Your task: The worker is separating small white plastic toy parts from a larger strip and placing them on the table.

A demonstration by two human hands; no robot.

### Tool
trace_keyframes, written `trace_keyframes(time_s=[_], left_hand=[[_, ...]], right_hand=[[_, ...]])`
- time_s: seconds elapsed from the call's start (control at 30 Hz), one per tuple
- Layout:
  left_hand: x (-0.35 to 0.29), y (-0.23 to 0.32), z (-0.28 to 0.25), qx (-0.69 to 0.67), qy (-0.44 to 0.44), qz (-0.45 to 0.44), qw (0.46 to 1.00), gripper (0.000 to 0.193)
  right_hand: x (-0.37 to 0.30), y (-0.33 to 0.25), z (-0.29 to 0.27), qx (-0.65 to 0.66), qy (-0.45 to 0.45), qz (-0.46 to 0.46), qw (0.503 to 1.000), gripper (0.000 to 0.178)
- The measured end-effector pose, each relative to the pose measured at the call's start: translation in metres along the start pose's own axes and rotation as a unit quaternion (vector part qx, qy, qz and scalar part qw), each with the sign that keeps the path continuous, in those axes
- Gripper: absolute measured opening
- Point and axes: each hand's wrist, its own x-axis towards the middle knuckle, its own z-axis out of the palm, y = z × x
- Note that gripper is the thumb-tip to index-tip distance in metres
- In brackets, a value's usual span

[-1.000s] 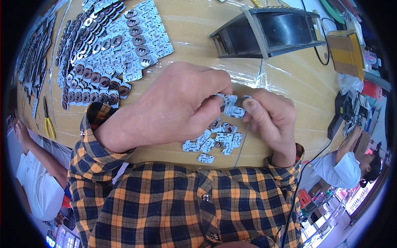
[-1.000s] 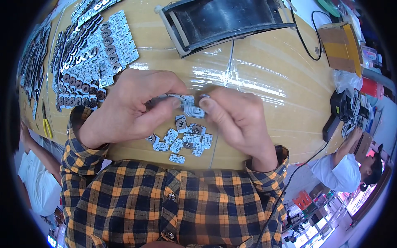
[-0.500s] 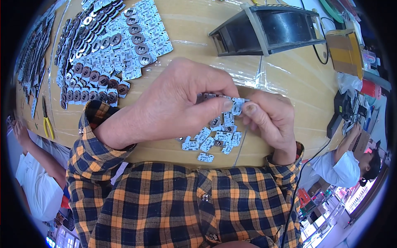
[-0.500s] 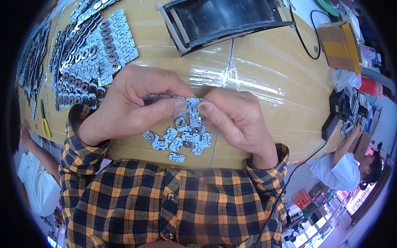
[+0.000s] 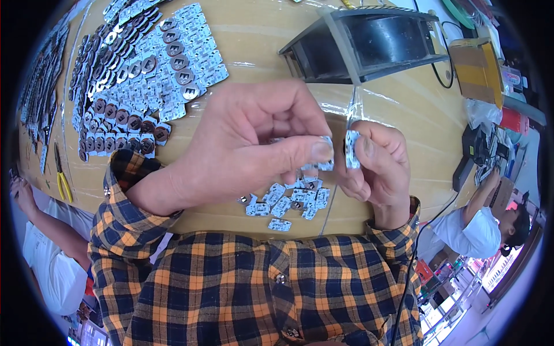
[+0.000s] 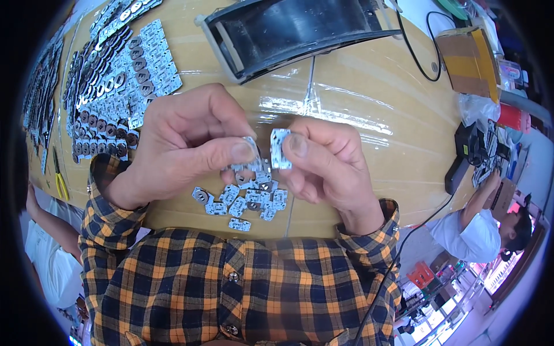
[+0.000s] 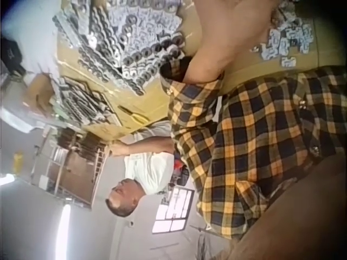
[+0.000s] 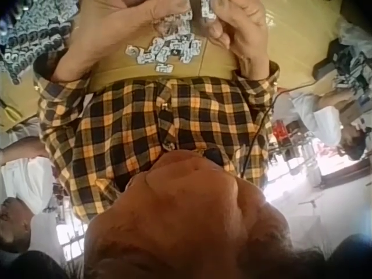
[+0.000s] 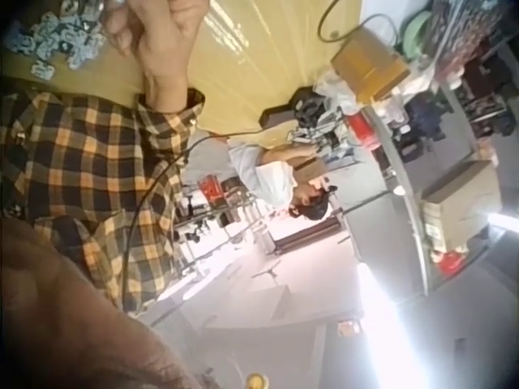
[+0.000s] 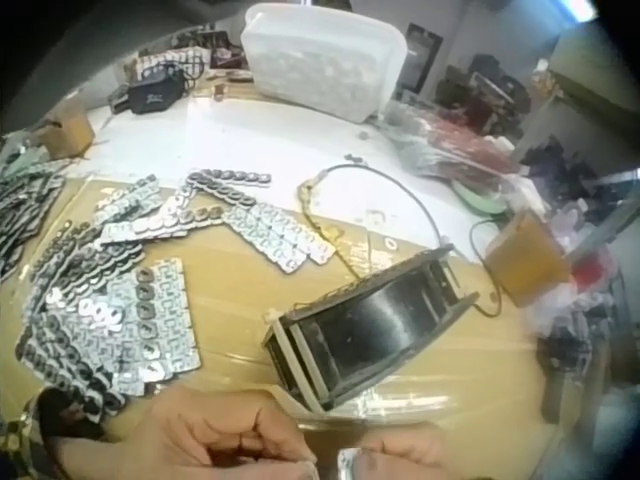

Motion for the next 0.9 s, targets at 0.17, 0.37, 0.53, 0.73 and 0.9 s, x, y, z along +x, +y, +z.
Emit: trace_keyframes(time_s=[0.17,0.37,0.53,0.73,0.9], left_hand=[[0.007,-0.0074,-0.0034,0.315,0.06,0.255,0.912,0.013],[0.0068,-0.0118,0.0039,0.427,0.107,0.353,0.826,0.025],[0.007,-0.0155,0.002,0.428,0.111,0.35,0.826,0.026],[0.0056,-0.0125,0.0021,0.429,0.117,0.327,0.834,0.024],[0.005,-0.0098,-0.0011,0.417,0.105,0.297,0.853,0.023]], right_hand=[[0.0045,0.0028,0.0053,-0.108,0.09,-0.033,0.989,0.029],[0.0028,0.0037,0.0053,-0.213,0.086,-0.066,0.971,0.031],[0.0042,0.0035,0.0037,-0.219,0.08,-0.061,0.971,0.031],[0.0039,0.0039,0.0057,-0.203,0.106,-0.056,0.972,0.031],[0.0042,0.0056,0.0066,-0.211,0.1,-0.064,0.97,0.029]])
